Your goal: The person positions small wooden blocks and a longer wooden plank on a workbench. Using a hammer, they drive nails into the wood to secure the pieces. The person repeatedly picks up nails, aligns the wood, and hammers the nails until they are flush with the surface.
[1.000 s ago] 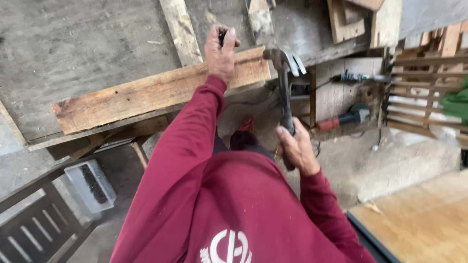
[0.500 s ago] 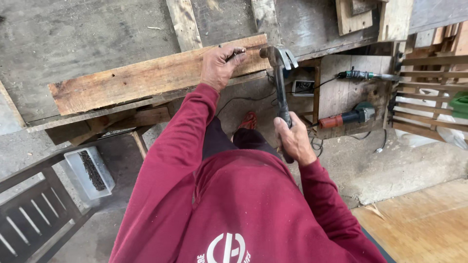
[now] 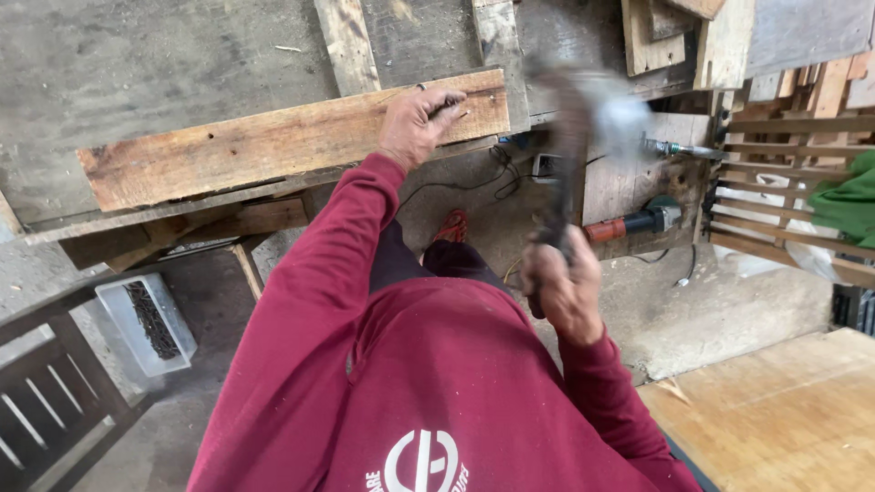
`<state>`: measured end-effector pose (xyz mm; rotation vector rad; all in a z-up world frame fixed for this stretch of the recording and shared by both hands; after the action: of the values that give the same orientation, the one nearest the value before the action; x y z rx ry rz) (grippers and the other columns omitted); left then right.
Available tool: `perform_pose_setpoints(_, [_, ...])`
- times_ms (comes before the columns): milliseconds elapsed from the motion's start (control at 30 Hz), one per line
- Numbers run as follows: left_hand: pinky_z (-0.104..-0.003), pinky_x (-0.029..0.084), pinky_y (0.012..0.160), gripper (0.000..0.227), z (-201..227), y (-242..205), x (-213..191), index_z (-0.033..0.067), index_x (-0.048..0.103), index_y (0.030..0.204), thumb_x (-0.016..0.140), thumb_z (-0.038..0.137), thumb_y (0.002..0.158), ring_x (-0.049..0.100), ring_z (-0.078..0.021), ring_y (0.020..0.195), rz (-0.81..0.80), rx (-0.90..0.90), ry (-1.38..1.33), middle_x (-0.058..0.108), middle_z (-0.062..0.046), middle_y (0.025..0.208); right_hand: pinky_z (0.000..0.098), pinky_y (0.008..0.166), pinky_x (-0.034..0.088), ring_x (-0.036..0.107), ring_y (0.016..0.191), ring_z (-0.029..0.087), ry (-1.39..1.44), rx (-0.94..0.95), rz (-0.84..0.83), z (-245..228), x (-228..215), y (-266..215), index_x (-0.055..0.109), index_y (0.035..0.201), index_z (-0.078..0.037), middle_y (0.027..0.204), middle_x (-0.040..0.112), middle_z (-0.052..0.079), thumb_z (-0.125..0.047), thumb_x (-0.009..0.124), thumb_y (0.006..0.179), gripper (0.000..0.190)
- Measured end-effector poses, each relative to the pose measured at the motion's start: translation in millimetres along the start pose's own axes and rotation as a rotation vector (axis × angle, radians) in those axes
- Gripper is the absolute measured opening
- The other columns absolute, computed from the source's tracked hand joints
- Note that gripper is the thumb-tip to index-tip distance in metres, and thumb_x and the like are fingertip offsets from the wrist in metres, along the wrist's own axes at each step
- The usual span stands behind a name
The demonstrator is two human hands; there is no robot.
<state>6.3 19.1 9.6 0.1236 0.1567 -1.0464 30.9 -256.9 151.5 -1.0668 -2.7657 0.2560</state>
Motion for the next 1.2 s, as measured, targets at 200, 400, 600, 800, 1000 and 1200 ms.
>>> perform_pose_setpoints(200, [-0.025, 0.059, 0.058, 0.027, -37, 17, -26, 0.0112, 0.060, 0.132, 0.055, 0.022, 0.108, 0.062, -0.0080, 0.067, 0.498, -0.087, -0.032, 0.066, 0.001, 0.080, 0.0214, 0.045, 0.045, 0.055, 0.055, 0.006, 0.127, -0.453, -0.035, -29, 7, 13, 0.055, 0.103, -0.008, 0.079, 0.065, 0.007, -0.038, 0.063, 0.103, 0.032])
perform_pose_setpoints(400, [-0.026, 0.059, 0.066, 0.013, -38, 16, -29, 0.0096, 0.055, 0.120, 0.053, 0.021, 0.113, 0.060, -0.0086, 0.072, 0.590, 0.009, -0.133, 0.062, 0.000, 0.084, 0.0275, 0.036, 0.045, 0.053, 0.043, 0.011, -0.216, 0.493, 0.127, 29, 3, 10, 0.054, 0.099, -0.007, 0.062, 0.057, 0.002, -0.036, 0.057, 0.100, 0.030])
perform_pose_setpoints(600, [-0.026, 0.056, 0.064, 0.020, -27, 8, -34, 0.0087, 0.054, 0.126, 0.053, 0.021, 0.110, 0.060, -0.0083, 0.072, 0.615, -0.033, -0.151, 0.060, 0.000, 0.082, 0.0287, 0.046, 0.047, 0.056, 0.052, 0.016, 0.026, -0.673, 0.076, -97, -30, -6, 0.058, 0.103, -0.003, 0.073, 0.059, 0.006, -0.031, 0.057, 0.110, 0.030])
perform_pose_setpoints(800, [-0.026, 0.055, 0.068, 0.018, -25, 4, -36, 0.0083, 0.054, 0.124, 0.051, 0.022, 0.113, 0.061, -0.0087, 0.074, 0.641, -0.012, -0.183, 0.061, -0.001, 0.087, 0.0288, 0.041, 0.042, 0.048, 0.046, 0.015, -0.198, 0.293, 0.054, 68, 3, 22, 0.054, 0.096, -0.011, 0.065, 0.050, 0.002, -0.030, 0.061, 0.103, 0.021])
perform_pose_setpoints(1000, [-0.026, 0.053, 0.064, 0.017, -22, 8, -37, 0.0090, 0.055, 0.120, 0.051, 0.023, 0.112, 0.059, -0.0080, 0.070, 0.618, -0.033, -0.166, 0.059, 0.001, 0.080, 0.0321, 0.052, 0.057, 0.067, 0.062, 0.022, -0.029, -0.334, 0.083, -19, -32, 38, 0.061, 0.118, -0.003, 0.088, 0.068, 0.016, -0.028, 0.054, 0.109, 0.027])
perform_pose_setpoints(1200, [-0.026, 0.052, 0.066, 0.016, -23, 10, -37, 0.0090, 0.056, 0.118, 0.051, 0.024, 0.113, 0.057, -0.0079, 0.071, 0.642, -0.015, -0.205, 0.058, 0.000, 0.079, 0.0317, 0.052, 0.051, 0.056, 0.055, 0.022, -0.422, -0.720, -0.035, -119, -60, 33, 0.062, 0.107, -0.014, 0.077, 0.056, 0.012, -0.068, 0.033, 0.101, 0.062])
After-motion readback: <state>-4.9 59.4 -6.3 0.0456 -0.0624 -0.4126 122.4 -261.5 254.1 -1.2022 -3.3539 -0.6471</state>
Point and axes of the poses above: each hand's wrist, its own y-axis towards the middle knuckle, its own x-axis out of the palm, z = x × y, the point moved 6 cm from there along y, towards the middle knuckle
